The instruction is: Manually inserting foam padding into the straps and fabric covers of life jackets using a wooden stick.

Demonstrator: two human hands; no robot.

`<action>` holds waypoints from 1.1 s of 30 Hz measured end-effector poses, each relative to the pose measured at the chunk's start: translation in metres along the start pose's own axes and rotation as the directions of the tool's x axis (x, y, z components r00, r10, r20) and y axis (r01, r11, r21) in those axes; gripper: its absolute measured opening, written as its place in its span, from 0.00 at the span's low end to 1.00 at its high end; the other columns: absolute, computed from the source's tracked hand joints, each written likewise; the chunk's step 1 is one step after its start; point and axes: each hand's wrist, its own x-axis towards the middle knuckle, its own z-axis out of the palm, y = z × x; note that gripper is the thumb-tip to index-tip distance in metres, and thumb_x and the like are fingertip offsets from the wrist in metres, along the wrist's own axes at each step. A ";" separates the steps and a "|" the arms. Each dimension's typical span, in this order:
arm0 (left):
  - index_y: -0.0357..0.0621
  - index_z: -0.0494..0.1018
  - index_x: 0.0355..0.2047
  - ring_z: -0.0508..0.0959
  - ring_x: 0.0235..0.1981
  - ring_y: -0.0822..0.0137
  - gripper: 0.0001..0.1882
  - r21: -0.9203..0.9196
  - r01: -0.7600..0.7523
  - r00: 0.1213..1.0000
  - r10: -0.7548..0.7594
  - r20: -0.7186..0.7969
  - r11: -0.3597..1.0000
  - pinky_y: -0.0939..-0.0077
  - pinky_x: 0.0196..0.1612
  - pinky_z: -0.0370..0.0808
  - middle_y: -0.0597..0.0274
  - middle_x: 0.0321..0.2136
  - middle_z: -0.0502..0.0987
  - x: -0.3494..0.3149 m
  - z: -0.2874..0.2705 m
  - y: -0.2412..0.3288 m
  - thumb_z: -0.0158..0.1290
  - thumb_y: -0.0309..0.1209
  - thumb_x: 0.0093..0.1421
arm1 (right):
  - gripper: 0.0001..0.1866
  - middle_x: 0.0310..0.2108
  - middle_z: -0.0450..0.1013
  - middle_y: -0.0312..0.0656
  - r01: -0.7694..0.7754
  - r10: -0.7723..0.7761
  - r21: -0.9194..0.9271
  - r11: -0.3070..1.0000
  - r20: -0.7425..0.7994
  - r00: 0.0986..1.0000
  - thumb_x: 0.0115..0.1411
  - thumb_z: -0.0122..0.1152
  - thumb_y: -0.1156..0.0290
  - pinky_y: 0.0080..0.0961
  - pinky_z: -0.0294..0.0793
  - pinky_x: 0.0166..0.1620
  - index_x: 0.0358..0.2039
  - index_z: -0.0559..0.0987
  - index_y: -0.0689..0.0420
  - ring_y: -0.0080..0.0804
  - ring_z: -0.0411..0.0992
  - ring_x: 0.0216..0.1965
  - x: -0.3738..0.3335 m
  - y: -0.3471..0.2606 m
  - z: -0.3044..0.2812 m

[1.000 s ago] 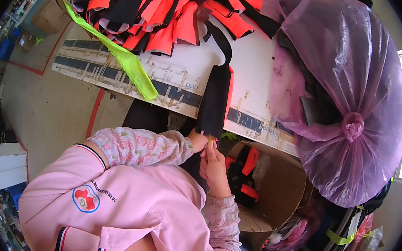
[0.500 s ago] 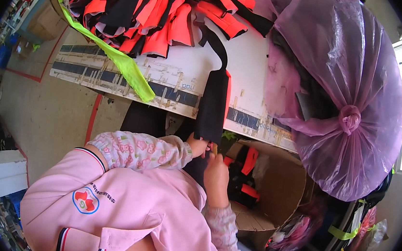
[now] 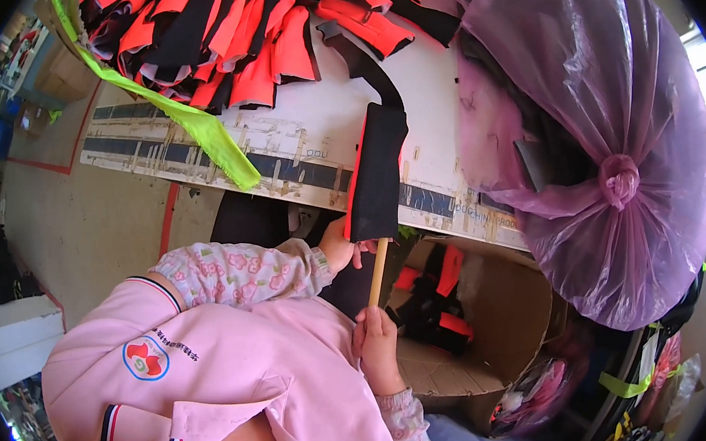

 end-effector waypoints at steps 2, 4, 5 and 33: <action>0.40 0.74 0.29 0.71 0.17 0.74 0.10 0.040 -0.005 1.000 0.004 0.013 0.999 0.84 0.10 0.64 0.61 0.21 0.74 -0.001 0.001 0.004 0.43 0.30 0.58 | 0.16 0.08 0.53 0.30 0.014 -0.013 0.085 0.996 -0.014 1.000 0.66 0.38 0.59 0.19 0.47 0.09 0.26 0.66 0.55 0.19 0.47 0.06 0.019 -0.008 0.011; 0.41 0.73 0.30 0.71 0.17 0.74 0.09 0.055 -0.017 0.999 0.019 -0.029 0.998 0.83 0.10 0.64 0.61 0.21 0.74 0.003 -0.006 -0.014 0.43 0.28 0.58 | 0.16 0.08 0.52 0.30 0.025 -0.023 0.152 0.988 -0.012 1.000 0.66 0.38 0.59 0.18 0.46 0.09 0.26 0.66 0.55 0.19 0.47 0.06 0.043 -0.014 0.027; 0.42 0.72 0.30 0.72 0.17 0.74 0.08 0.066 -0.030 0.997 0.035 -0.070 0.997 0.82 0.10 0.64 0.61 0.20 0.74 0.005 -0.009 -0.024 0.42 0.27 0.58 | 0.16 0.08 0.53 0.30 0.039 -0.036 0.137 0.990 -0.028 0.999 0.65 0.39 0.58 0.18 0.46 0.09 0.25 0.65 0.54 0.18 0.47 0.06 0.055 -0.016 0.037; 0.40 0.73 0.38 0.74 0.22 0.72 0.12 0.140 -0.001 0.999 0.006 -0.037 0.990 0.80 0.23 0.71 0.58 0.31 0.77 0.015 -0.015 -0.035 0.39 0.24 0.62 | 0.18 0.10 0.57 0.28 0.287 -0.302 -0.154 0.945 -0.084 0.949 0.64 0.43 0.59 0.16 0.50 0.13 0.22 0.69 0.56 0.15 0.53 0.10 0.084 -0.003 0.022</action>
